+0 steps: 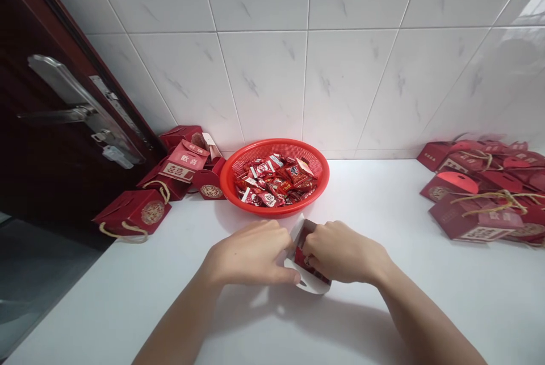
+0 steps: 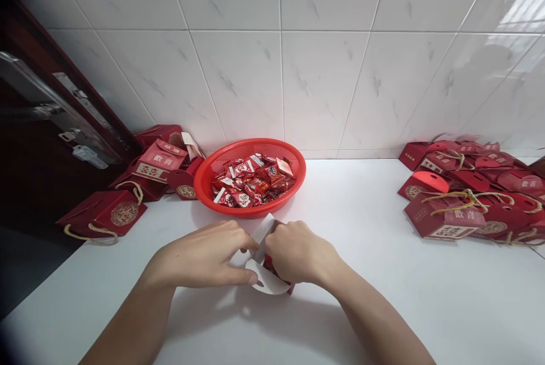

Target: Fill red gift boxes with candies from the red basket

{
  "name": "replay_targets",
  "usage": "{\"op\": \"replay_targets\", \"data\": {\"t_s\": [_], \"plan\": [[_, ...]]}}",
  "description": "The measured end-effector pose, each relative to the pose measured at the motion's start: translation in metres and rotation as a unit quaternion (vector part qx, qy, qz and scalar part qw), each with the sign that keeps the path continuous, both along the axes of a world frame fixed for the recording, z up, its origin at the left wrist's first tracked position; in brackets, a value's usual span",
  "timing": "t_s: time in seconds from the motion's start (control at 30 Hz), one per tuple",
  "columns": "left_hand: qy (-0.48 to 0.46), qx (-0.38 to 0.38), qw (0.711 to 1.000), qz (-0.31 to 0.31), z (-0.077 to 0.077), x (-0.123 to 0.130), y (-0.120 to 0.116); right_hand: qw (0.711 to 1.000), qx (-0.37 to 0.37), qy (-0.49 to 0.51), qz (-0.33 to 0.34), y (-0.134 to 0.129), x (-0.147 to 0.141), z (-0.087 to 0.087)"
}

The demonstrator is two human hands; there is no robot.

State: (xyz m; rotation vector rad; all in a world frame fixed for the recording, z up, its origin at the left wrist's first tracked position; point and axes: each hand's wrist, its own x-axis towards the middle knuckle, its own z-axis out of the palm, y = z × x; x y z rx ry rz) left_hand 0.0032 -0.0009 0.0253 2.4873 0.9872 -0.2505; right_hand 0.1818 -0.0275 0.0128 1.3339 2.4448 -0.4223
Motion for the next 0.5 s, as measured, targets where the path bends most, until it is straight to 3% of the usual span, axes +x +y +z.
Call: {"op": "replay_targets", "data": {"t_s": [0.17, 0.27, 0.4, 0.5], "plan": [[0.012, 0.001, 1.000, 0.009, 0.001, 0.001, 0.001, 0.999, -0.017, -0.028, -0.024, 0.003, 0.000, -0.004], [0.023, 0.009, 1.000, 0.015, 0.001, 0.001, 0.000, 0.999, -0.003, 0.009, -0.037, 0.005, 0.010, 0.001], [0.043, 0.010, 0.999, 0.018, 0.003, 0.002, -0.001, 0.995, -0.069, 0.065, -0.008, 0.010, 0.020, 0.007], [0.045, 0.007, 0.999, 0.025, 0.005, 0.004, -0.001, 0.998, -0.066, 0.012, -0.015, 0.013, 0.017, 0.004]]}}
